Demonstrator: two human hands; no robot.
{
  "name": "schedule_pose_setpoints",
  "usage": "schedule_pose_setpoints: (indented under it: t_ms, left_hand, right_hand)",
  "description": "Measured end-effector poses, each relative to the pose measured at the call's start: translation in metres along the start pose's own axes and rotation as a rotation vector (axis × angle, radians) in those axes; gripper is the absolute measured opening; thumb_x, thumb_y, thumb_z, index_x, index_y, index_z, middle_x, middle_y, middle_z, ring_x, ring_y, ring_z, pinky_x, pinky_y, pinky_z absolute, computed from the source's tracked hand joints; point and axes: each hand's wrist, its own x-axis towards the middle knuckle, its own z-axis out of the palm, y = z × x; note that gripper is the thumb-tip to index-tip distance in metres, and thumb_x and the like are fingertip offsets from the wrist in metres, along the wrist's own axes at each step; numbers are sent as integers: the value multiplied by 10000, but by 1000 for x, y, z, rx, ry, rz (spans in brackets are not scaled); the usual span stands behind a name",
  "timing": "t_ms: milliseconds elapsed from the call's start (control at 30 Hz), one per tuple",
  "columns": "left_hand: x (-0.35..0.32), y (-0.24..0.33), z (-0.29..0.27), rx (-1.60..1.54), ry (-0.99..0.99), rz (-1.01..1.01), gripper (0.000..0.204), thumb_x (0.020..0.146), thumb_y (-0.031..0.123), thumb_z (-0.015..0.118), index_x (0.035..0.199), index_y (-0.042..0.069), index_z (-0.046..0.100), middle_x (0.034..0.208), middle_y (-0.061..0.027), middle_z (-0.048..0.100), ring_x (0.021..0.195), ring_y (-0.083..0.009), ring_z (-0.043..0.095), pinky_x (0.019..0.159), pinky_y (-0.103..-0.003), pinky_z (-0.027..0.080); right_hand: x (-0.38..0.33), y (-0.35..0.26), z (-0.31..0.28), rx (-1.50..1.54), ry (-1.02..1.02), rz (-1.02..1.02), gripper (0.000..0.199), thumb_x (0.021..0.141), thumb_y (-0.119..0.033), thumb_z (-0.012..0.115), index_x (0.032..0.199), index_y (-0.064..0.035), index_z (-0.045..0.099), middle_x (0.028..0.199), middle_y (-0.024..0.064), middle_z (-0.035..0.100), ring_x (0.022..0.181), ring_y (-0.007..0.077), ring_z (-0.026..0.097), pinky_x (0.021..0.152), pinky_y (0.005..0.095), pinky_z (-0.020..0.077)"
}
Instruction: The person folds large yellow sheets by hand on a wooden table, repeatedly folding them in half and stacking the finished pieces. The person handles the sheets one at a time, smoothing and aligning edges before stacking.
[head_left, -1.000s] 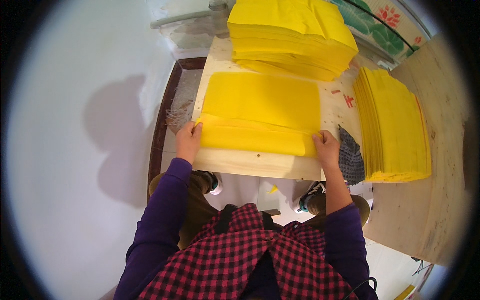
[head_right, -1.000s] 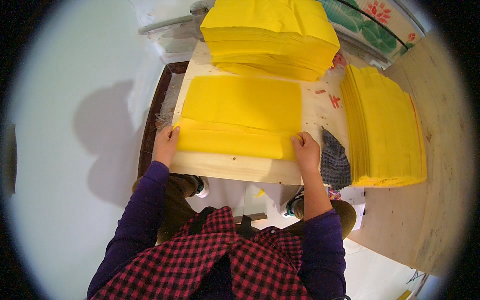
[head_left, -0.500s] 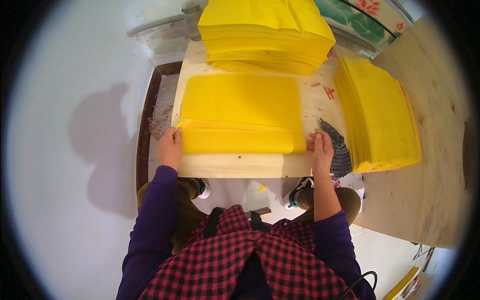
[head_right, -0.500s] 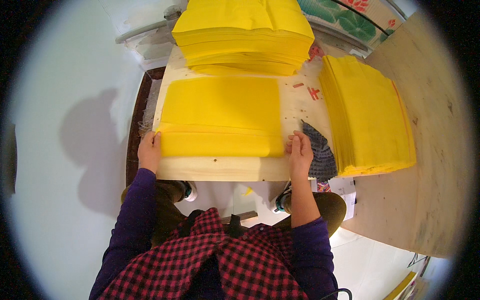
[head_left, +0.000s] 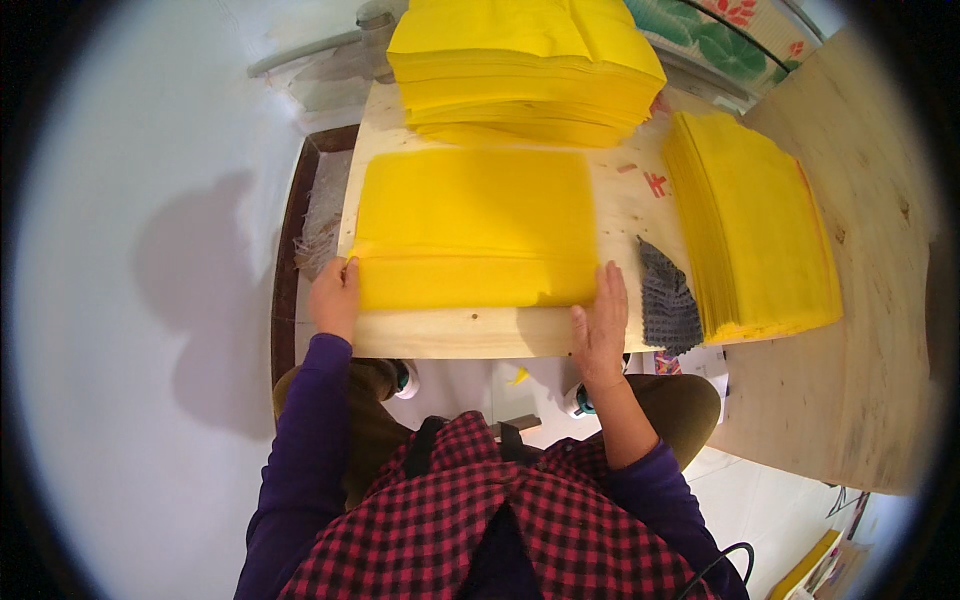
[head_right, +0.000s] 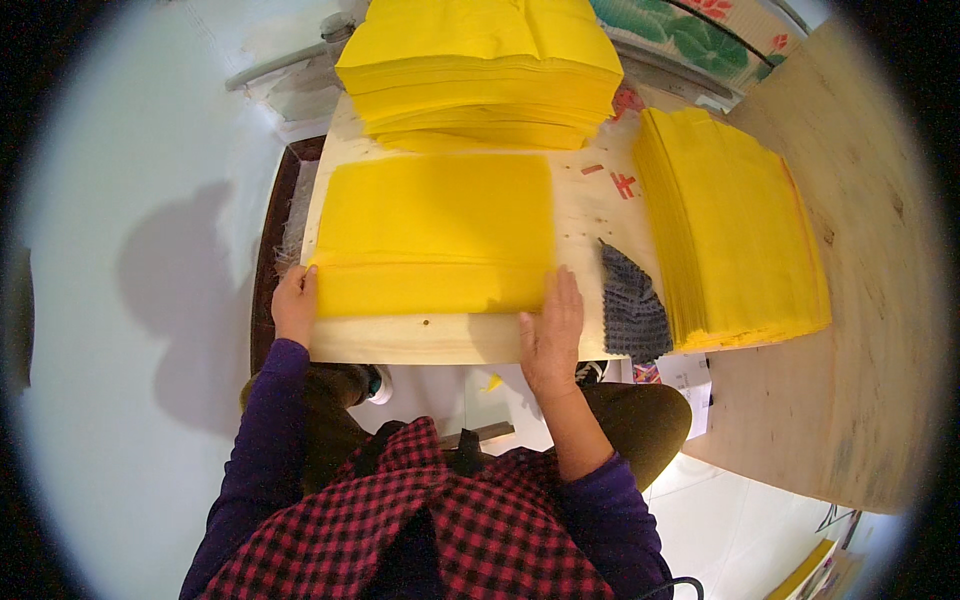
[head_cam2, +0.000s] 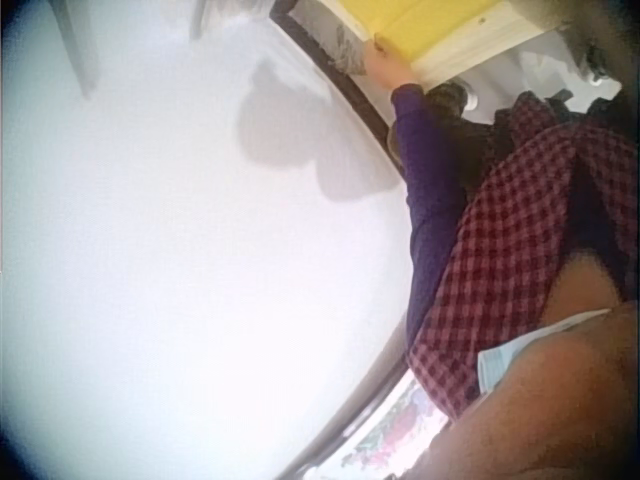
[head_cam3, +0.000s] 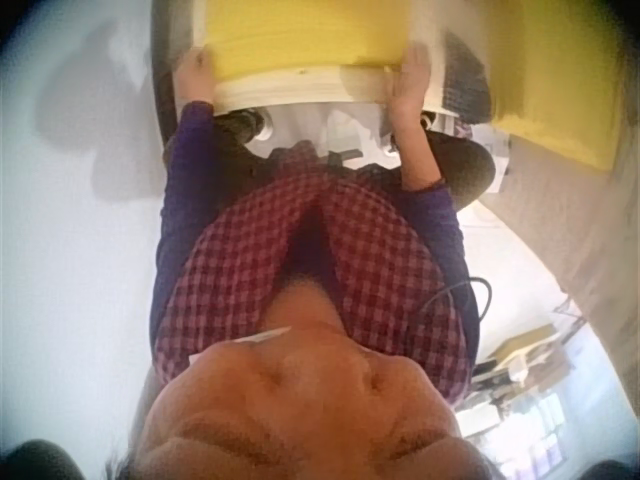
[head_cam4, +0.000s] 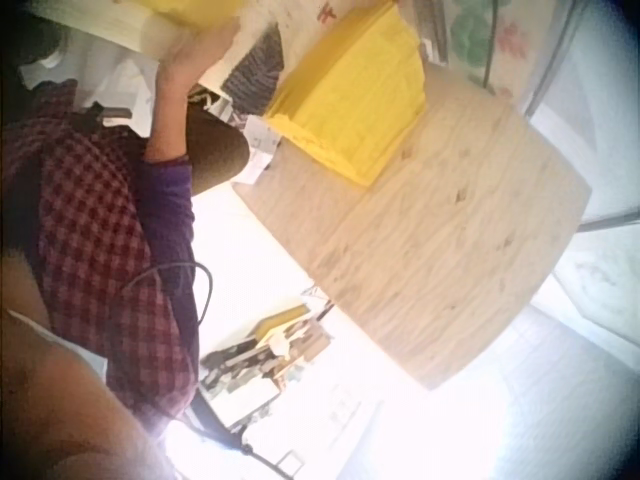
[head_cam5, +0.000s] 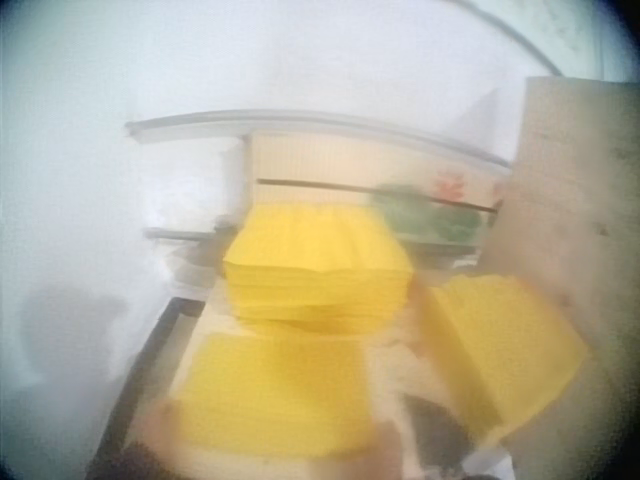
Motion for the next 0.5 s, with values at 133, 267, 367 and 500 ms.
schedule_pose_setpoints:
  t_ms: [133,267,367,500]
  left_hand:
    - [-2,1,2,-15,17,-11,271,910,309,566,861,46,609,777,-178,636,727,-389,607,619,-464,457]
    - [-2,0,3,27,4,-36,270,909,312,564,863,50,610,773,-175,638,722,-391,609,620,-467,459]
    - [-1,-2,4,21,-15,-26,263,910,312,559,867,57,607,773,-175,638,727,-386,610,620,-468,459]
    - [0,2,2,57,-21,-39,252,912,316,554,881,70,601,737,-165,635,700,-375,615,618,-465,465]
  right_hand:
    - [2,-32,7,-206,-220,-123,713,856,-299,616,1421,9,310,1504,202,248,1409,347,207,1141,499,141]
    - [9,-52,22,-310,-366,-170,775,849,-379,612,1439,4,285,1526,164,225,1428,300,177,1146,490,125]
    - [15,-53,32,-367,-413,-153,778,860,-415,588,1441,4,282,1533,151,217,1432,283,167,1150,477,121]
    - [18,-44,40,-391,-408,-113,769,878,-436,557,1441,9,281,1529,155,229,1429,284,175,1152,464,121]
